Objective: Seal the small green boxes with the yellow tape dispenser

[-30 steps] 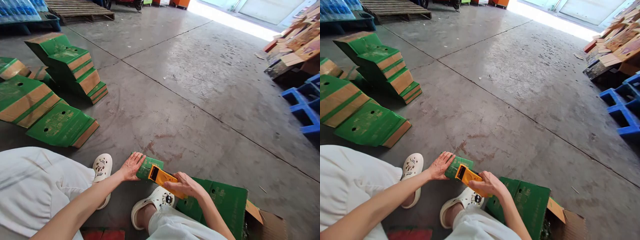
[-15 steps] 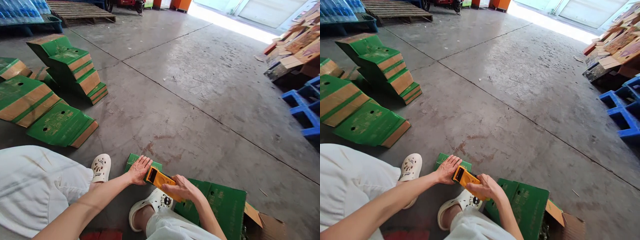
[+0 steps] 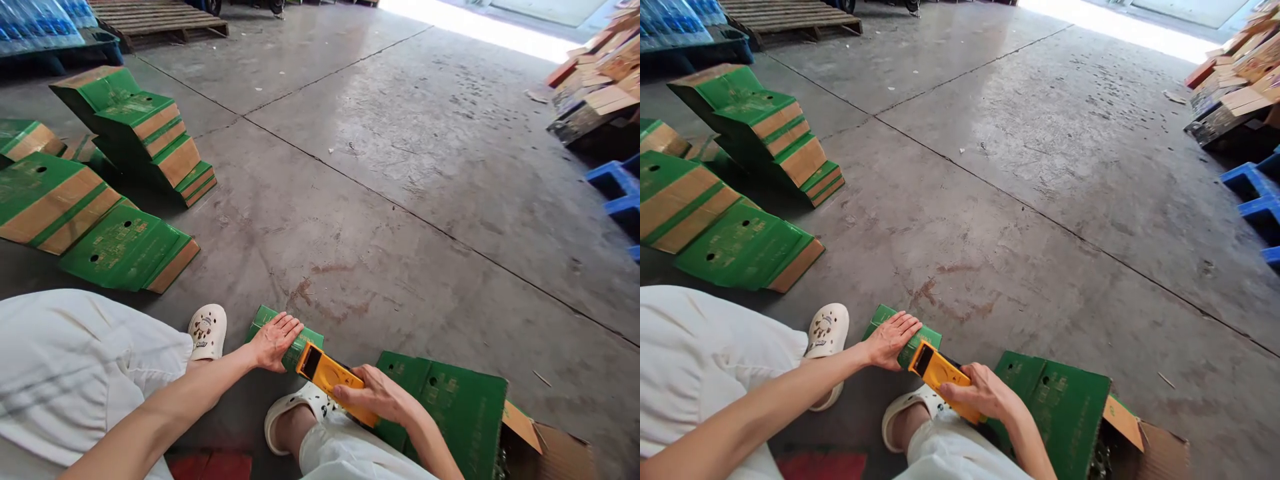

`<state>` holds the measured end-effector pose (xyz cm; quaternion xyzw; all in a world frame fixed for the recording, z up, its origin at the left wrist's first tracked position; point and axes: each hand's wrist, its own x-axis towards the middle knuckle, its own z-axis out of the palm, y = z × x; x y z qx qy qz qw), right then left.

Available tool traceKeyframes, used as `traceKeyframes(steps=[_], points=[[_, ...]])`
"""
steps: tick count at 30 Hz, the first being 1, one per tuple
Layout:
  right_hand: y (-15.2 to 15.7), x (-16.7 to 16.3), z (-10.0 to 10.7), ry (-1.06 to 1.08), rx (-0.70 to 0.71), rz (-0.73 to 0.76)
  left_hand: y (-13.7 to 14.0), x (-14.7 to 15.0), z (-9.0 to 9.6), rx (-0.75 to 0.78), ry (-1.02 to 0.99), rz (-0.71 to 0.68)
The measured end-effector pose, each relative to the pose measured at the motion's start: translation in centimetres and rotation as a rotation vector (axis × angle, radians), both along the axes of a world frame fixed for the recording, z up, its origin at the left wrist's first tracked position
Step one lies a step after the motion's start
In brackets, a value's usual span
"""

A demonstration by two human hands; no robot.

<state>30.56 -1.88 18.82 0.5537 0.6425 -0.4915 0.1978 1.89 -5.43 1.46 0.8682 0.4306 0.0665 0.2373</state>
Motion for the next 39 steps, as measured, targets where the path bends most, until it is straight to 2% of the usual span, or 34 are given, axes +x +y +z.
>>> traceKeyframes(steps=[4, 7, 22, 27, 32, 35, 39], points=[[-0.6, 2.2, 1.1, -0.086, 0.038, 0.006, -0.3, -0.1, 0.3, -0.012, 0.004, -0.005], [-0.7, 2.6, 1.1, -0.104, 0.043, 0.026, -0.4, -0.2, 0.4, -0.02, 0.006, 0.0], [-0.1, 0.0, -1.3, -0.197, 0.094, -0.02, -1.0, 0.1, 0.1, -0.024, 0.042, -0.011], [0.0, -0.2, -2.1, -0.217, 0.108, -0.019, -1.9, 3.3, -0.3, -0.017, 0.152, 0.002], [-0.3, -0.3, -1.8, -0.225, 0.143, -0.042, -1.6, 6.6, -0.2, -0.052, 0.146, -0.052], [-1.0, -0.1, -1.4, -0.201, 0.131, -0.059, -1.2, 5.9, 0.1, -0.062, 0.133, -0.087], [-1.3, -0.7, -1.6, -0.104, 0.059, -0.056, -1.0, 2.9, 0.2, -0.043, 0.137, -0.104]])
